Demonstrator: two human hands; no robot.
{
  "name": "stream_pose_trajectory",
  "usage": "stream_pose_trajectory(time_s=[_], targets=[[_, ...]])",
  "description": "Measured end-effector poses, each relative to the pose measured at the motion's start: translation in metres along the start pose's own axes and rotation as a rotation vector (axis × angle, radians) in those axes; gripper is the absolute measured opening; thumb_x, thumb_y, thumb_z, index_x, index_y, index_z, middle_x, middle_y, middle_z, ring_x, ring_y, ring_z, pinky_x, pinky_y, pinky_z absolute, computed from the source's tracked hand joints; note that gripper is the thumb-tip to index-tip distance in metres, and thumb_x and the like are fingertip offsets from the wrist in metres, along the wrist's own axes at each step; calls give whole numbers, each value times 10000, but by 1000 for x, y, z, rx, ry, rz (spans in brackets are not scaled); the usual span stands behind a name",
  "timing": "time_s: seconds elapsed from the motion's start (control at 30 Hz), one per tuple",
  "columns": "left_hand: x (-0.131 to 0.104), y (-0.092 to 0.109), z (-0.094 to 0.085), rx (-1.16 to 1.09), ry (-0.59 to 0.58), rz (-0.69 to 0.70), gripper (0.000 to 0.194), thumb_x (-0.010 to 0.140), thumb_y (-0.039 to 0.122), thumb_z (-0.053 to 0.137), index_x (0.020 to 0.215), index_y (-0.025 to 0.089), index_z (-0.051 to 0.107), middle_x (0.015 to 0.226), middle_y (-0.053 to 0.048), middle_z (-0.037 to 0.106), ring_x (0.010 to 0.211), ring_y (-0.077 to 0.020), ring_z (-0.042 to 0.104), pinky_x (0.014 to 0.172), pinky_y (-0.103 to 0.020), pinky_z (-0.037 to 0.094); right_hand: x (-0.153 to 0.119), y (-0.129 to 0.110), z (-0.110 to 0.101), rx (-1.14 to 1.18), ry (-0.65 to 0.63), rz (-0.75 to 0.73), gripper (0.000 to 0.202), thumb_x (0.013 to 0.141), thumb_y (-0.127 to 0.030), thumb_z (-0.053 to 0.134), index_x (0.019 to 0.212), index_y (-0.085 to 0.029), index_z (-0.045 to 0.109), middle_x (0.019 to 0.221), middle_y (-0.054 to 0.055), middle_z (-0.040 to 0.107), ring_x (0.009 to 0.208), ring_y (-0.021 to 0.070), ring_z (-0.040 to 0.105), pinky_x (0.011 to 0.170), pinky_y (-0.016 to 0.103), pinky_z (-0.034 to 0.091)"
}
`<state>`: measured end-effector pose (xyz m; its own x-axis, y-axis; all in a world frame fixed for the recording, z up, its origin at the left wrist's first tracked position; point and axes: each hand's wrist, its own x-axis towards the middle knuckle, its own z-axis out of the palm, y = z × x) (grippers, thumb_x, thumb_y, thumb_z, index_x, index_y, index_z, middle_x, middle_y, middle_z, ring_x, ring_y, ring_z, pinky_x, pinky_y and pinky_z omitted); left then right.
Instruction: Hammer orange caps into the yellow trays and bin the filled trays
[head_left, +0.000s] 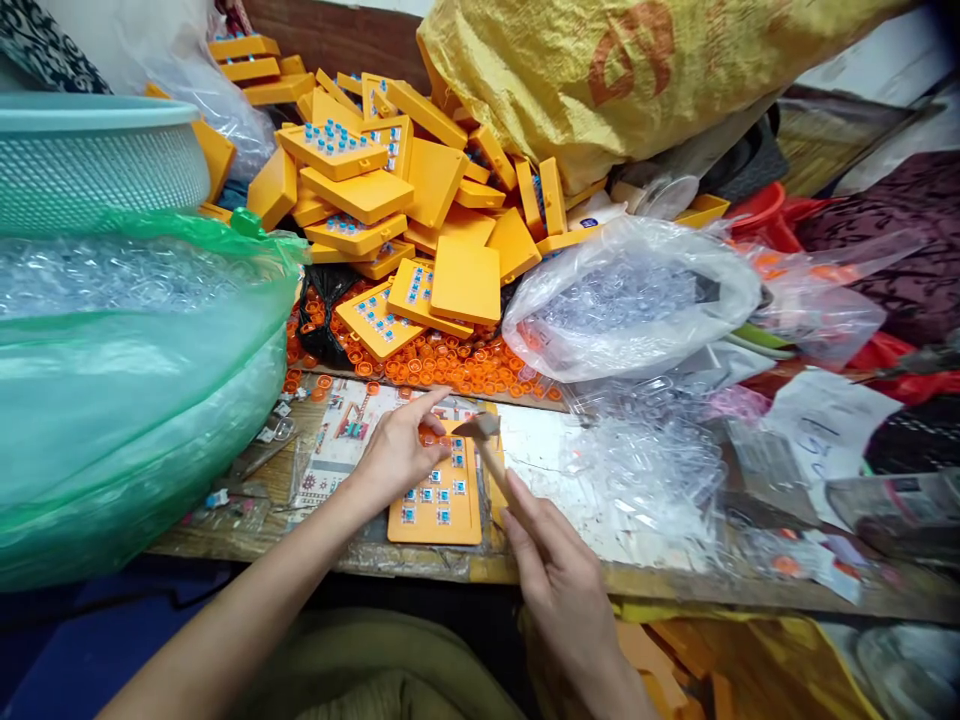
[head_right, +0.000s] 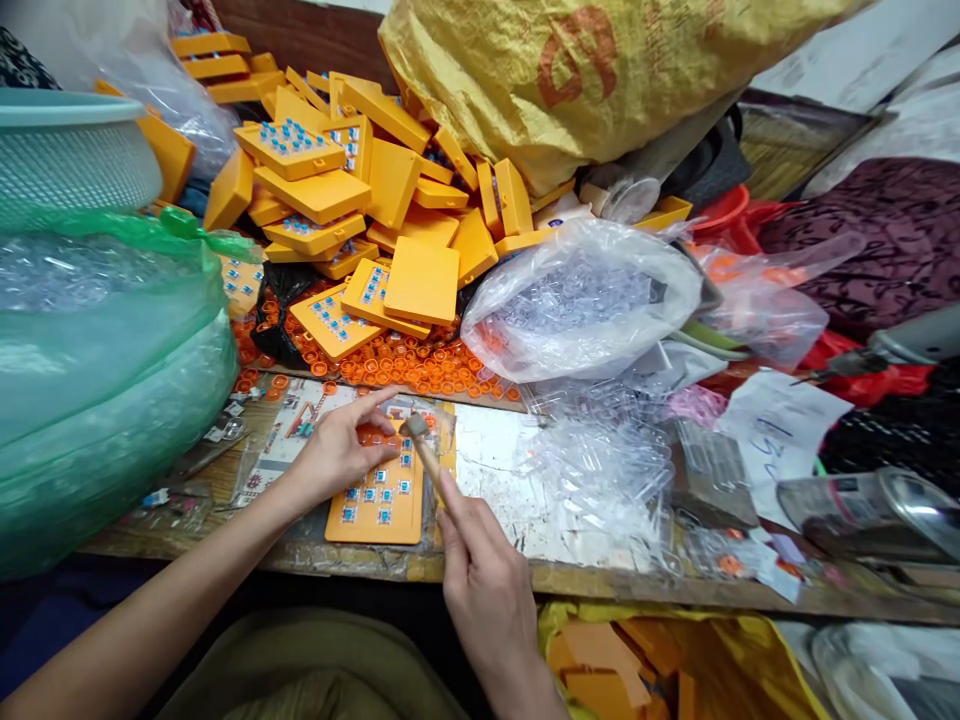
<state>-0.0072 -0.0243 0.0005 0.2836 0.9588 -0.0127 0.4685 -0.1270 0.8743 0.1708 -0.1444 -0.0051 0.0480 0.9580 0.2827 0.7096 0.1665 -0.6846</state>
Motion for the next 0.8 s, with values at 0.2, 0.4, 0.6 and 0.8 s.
stream_pose_trajectory(time_s=[0.2, 0.4, 0.6, 0.8], targets=[[30, 28, 22, 424, -168, 181, 203, 825, 125, 534, 864, 181, 725, 919, -82, 726, 932, -223, 652, 849, -367, 501, 8, 9, -7, 186, 310, 297, 439, 845, -295, 628, 1277, -236, 579, 1294, 45, 614, 1172, 193, 590, 1009, 303, 458], [66, 44, 34, 572, -271, 176, 145, 710, 59, 577, 704, 133, 702, 679, -91, 674, 706, -246, 661, 644, -343, 506, 3, 14, -7, 263, 298, 409, 458, 816, -351, 647, 1251, -215, 602, 1296, 52, 606, 1180, 221, 583, 1031, 352, 445], [45, 23, 14, 566, -126, 529, 342, 839, 68, 478, 1135, 150, 628, 879, -77, 700, 855, -205, 655, 757, -340, 525, -2, 11, -5, 185, 285, 340, 438, 833, -325, 621, 1243, -174, 607, 1278, 74, 616, 1148, 216, 608, 996, 323, 479], [0, -6, 21, 464, 87, 684, 360, 911, 120, 429, 1257, 111, 529, 849, -90, 727, 776, -185, 672, 755, -358, 550, -5, 8, 1, 111, 183, 154, 390, 870, -225, 562, 1257, -188, 600, 1229, 80, 653, 1100, 211, 640, 917, 300, 537]])
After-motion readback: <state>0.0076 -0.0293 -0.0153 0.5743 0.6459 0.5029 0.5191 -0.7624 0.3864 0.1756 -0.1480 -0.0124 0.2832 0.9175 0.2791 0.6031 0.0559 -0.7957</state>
